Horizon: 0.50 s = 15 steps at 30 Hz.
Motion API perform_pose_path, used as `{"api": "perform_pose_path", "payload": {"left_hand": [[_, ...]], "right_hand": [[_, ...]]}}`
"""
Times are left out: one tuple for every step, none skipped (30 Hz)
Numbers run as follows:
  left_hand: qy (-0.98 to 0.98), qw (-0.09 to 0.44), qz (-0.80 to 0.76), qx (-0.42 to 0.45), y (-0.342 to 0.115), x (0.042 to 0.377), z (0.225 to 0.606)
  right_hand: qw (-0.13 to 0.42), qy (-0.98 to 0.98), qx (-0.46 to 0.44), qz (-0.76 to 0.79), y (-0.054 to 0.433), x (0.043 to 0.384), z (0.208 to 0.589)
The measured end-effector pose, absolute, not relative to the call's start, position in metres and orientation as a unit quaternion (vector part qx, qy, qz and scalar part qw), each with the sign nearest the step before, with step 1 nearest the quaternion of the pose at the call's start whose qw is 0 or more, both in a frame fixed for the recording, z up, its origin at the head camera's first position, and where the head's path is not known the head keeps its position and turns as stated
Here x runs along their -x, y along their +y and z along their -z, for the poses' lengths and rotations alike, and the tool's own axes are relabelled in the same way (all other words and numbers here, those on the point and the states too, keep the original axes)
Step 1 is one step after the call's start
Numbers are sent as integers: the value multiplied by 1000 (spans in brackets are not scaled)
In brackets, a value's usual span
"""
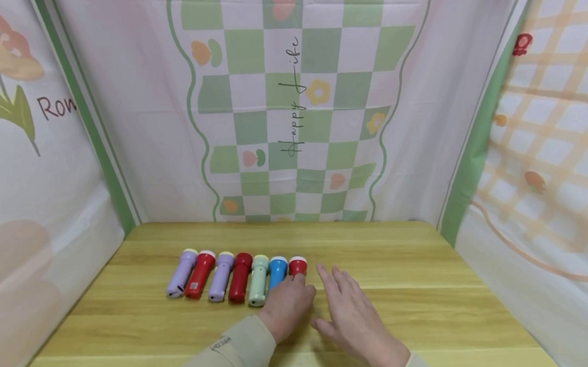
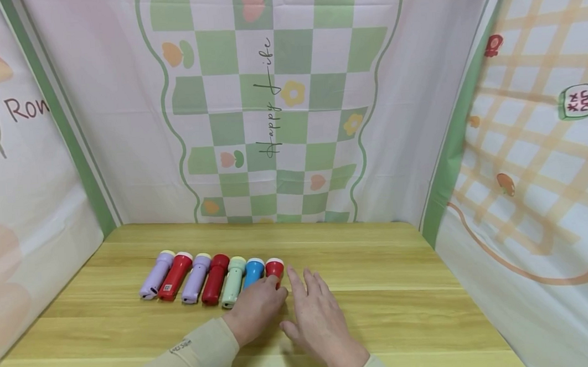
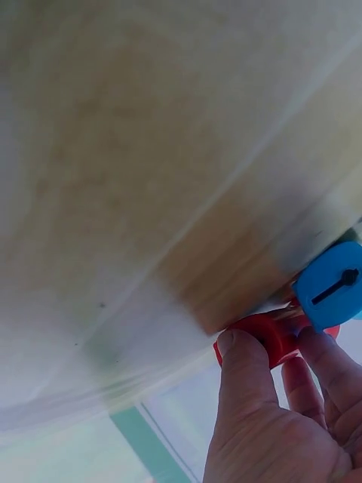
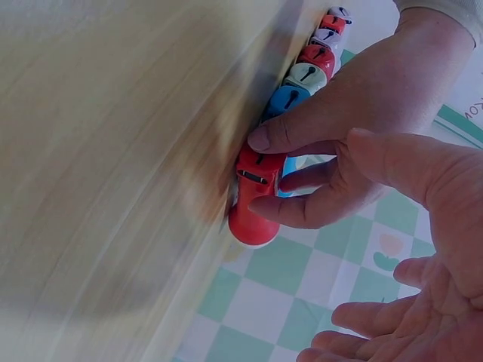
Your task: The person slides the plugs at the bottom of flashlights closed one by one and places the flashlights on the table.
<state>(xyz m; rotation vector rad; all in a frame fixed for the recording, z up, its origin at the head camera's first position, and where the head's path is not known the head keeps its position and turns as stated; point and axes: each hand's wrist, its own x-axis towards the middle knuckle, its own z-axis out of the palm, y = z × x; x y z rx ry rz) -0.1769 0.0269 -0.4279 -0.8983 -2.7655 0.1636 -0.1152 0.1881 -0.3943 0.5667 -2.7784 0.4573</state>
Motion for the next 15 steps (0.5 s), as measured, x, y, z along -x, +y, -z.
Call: {"api": "perform_pose_path", "payload": {"left_hand": [[-943,116,-54,306,27,177,428],[-943,116,-53,307,27,176,428],[-942,117,-51,309,27,176,428],[-942,119,-48,311,26,176,427],[-941,120,-44,314,25,175,427],[-940,120,-37,317,24,175,426],[-939,120,-28,320,22,175,425],[-939,118,-16,322,20,174,424],[-939,117,-4,324,17,174,422],[-939,117,11,324,15,173,421],[-938,118,25,324,12,172,418],[-938,120,35,322,9,171,416],[-939,126,44,318,6,170,414],[-938,135,48,315,2,169,412],[-939,144,50,309,-1,168,411]], "right_hand": [[134,-959,-195,-157,188,115,394],[134,-959,-194,-158,188,115,394],[133,-959,-194,-157,189,115,394],[133,-959,-193,-158,189,114,394],[134,-959,-193,-158,189,114,394],[134,-959,-193,-158,189,114,394],[135,-959,-193,-159,189,114,394],[135,-959,-193,-159,189,114,394],[136,-959,-193,-159,189,115,394],[137,-958,-194,-158,189,115,394],[139,-958,-194,-157,189,116,394],[139,-959,-193,-156,189,116,394],[140,-959,-191,-154,190,117,394],[141,-959,-190,-154,190,118,394],[143,-959,-189,-153,191,119,394]]}}
